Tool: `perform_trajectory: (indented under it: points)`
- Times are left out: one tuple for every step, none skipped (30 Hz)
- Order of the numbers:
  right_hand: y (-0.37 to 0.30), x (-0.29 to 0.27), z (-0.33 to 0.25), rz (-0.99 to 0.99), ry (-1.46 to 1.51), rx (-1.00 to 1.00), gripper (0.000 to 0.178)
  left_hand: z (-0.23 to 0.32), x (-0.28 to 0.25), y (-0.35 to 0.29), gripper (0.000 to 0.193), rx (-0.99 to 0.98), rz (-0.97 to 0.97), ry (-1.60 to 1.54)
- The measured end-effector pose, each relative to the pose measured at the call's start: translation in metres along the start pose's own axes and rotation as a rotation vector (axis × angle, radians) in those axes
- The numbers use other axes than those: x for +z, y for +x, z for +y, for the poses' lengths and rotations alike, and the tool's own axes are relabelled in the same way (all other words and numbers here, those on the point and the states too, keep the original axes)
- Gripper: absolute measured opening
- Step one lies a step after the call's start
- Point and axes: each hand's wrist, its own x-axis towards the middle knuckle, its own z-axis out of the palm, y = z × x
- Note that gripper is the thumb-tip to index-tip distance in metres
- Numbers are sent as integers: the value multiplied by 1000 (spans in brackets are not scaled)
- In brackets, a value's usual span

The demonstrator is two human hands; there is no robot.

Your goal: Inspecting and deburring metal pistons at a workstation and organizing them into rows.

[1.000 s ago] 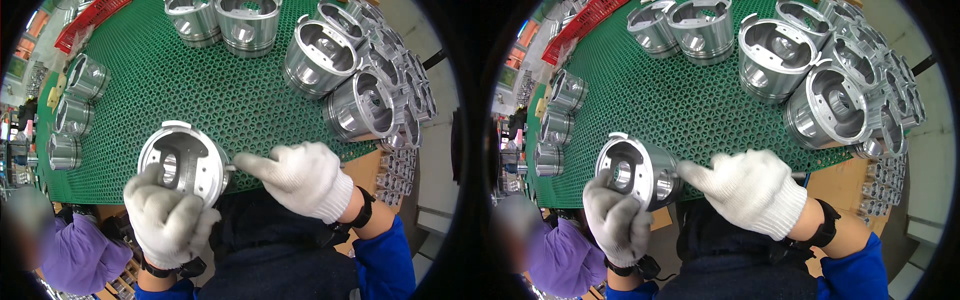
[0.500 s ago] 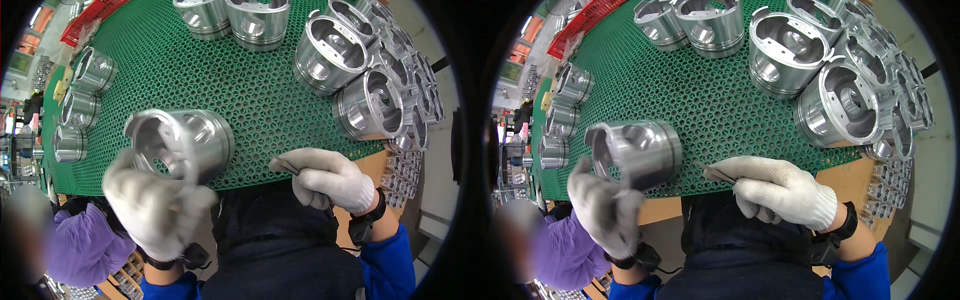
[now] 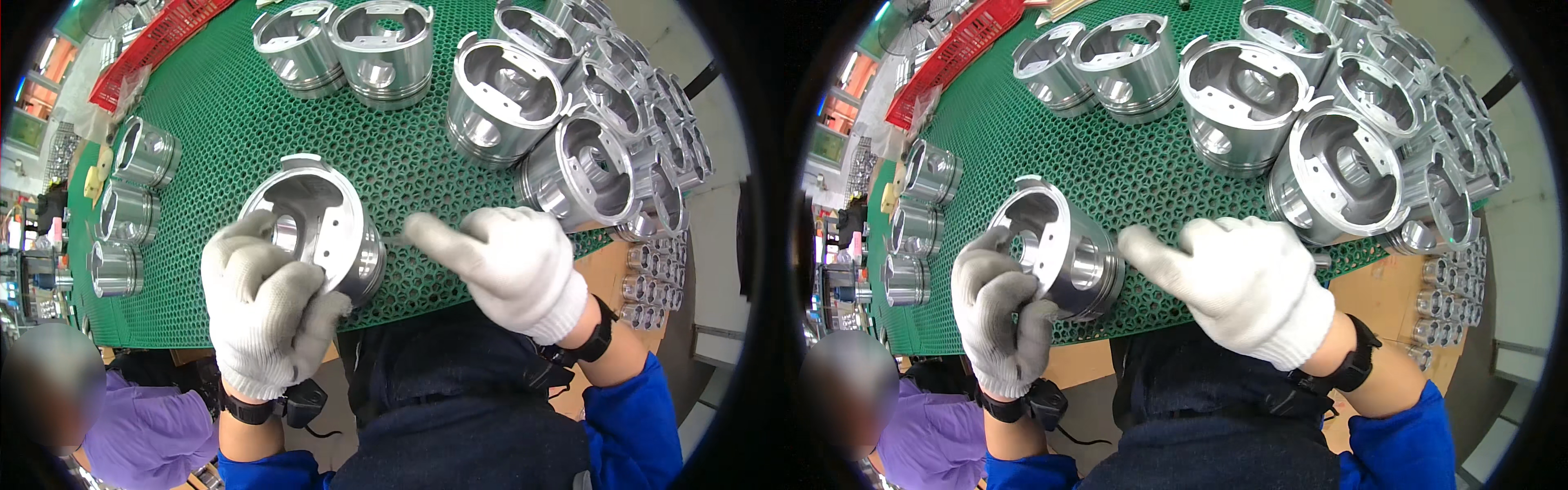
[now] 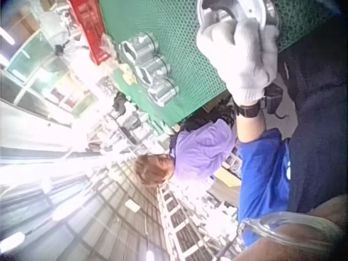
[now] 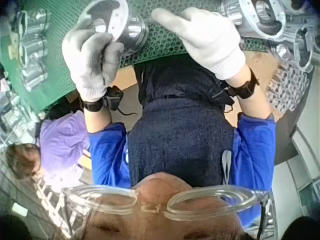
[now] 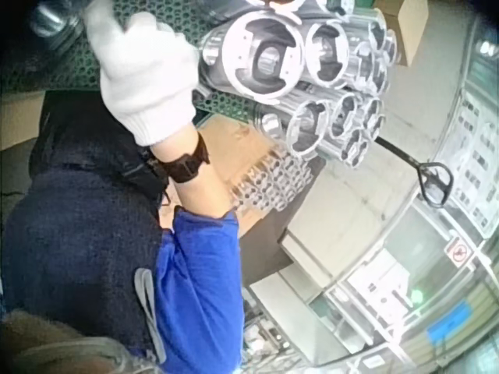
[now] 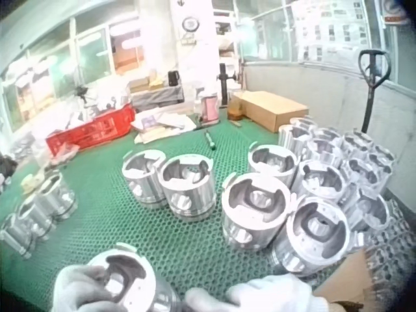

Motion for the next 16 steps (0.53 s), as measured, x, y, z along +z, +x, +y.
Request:
perform_trajectory:
  points:
    - [-1, 4, 2, 7, -27, -38, 38, 2, 0, 2, 31, 11, 2, -11]
    - [3, 4, 0, 8, -25, -34, 38, 6, -3, 0, 32, 12, -30, 19]
    - [9, 3, -3, 0, -68, -36, 38, 8, -5, -2, 32, 12, -62, 47]
    - [12, 4, -5, -10, -110, -40, 37, 9, -4, -6, 32, 10, -67, 46]
    - [8, 10, -6, -15, -86, -18, 37, 10, -2, -11, 32, 10, -43, 48]
    - [5, 10, -11, -20, -81, -17, 37, 11, 0, -15, 32, 9, -19, 51]
    - [2, 8, -14, -144, -48, 57, 36, 16, 3, -15, 32, 21, -21, 56]
    - [2, 5, -16, -268, -16, 131, 35, 17, 5, -15, 32, 15, -22, 57]
    - [4, 0, -14, -330, 87, 172, 35, 17, 6, -15, 32, 4, -24, 57]
    - [-1, 5, -10, -332, 93, 174, 35, 19, 5, -15, 32, -2, -32, 57]
    - [-7, 14, -3, -297, 387, 152, 36, 20, 4, -15, 25, -5, -63, 17]
    - [-11, 18, 1, -253, 678, 128, 36, 22, 4, -16, 25, 3, -64, 6]
    - [-5, 9, 4, -537, 962, 304, 38, 21, 6, -16, 25, -3, -60, 7]
    - [2, 4, 7, -542, 973, 292, 38, 20, 6, -17, 25, -21, -61, 21]
    - [8, 0, 10, -818, 1210, 584, 41, 19, 6, -18, 25, -24, -59, 34]
    - [12, -6, 12, -1093, 1419, 904, 45, 19, 6, -19, 25, -21, -55, 31]
